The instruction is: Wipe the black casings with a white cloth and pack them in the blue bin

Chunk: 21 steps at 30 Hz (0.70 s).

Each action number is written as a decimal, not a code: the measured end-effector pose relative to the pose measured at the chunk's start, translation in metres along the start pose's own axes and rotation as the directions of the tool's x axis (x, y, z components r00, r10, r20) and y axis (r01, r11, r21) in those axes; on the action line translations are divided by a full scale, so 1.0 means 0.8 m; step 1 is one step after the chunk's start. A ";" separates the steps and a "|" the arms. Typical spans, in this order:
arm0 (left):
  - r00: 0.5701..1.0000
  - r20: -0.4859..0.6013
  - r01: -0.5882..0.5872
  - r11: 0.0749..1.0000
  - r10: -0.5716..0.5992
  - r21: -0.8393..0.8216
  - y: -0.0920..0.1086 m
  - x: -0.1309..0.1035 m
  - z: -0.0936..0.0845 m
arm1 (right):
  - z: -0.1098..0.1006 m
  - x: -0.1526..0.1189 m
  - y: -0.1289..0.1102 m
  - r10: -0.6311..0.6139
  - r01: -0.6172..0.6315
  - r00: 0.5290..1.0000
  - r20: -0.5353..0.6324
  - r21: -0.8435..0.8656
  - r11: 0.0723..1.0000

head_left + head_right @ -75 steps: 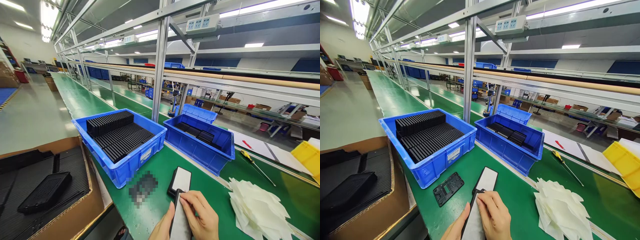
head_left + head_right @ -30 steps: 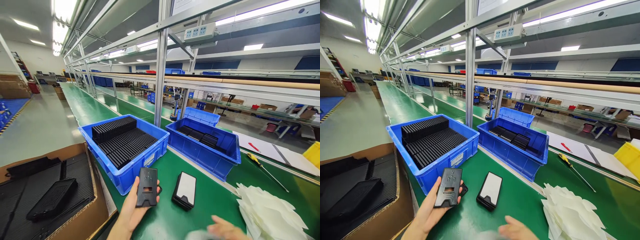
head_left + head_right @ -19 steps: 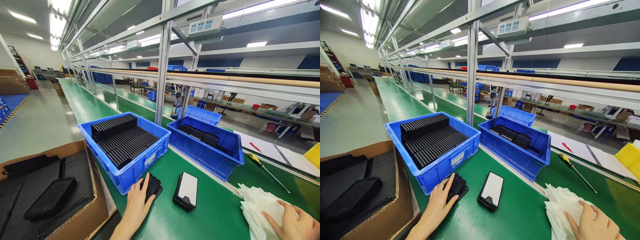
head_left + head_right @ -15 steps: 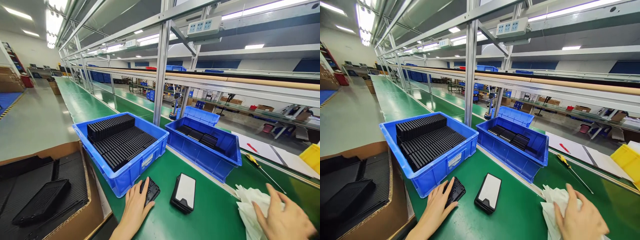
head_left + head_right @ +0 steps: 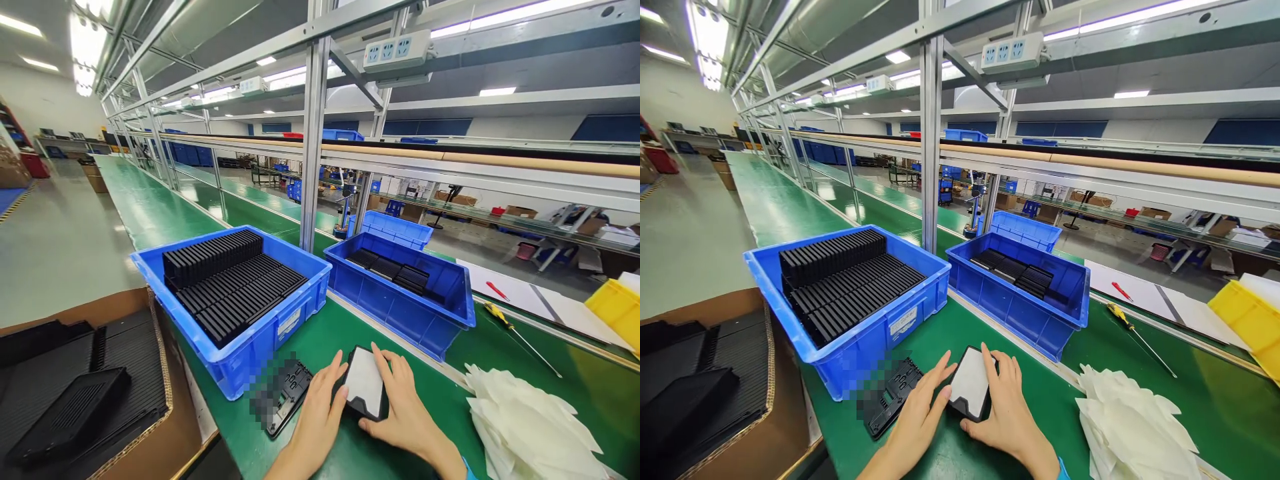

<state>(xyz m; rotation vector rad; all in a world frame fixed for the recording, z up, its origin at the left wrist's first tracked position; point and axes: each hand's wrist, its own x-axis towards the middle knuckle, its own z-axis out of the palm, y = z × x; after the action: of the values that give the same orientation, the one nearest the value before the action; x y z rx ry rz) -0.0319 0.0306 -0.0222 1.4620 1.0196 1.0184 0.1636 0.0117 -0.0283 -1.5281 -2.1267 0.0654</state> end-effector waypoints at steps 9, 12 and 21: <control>0.778 0.559 0.628 0.309 -0.287 -0.714 0.036 -0.046 -0.009 | -0.017 -0.016 -0.085 -0.171 0.182 0.965 -0.198 0.036 0.983; 0.786 0.523 0.618 0.383 -0.330 -0.687 0.028 -0.060 -0.014 | -0.027 -0.008 -0.096 -0.172 0.230 0.926 -0.337 0.142 0.963; 0.955 0.144 0.285 0.656 -0.261 -0.699 -0.031 -0.096 -0.017 | -0.032 0.003 -0.116 -0.294 0.417 0.814 -0.501 0.151 0.897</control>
<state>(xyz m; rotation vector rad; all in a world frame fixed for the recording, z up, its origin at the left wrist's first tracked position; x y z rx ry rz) -0.0679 -0.0369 -0.0510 0.6428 0.6615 1.0024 0.0934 -0.0261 0.0251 -0.8604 -1.8822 -0.1470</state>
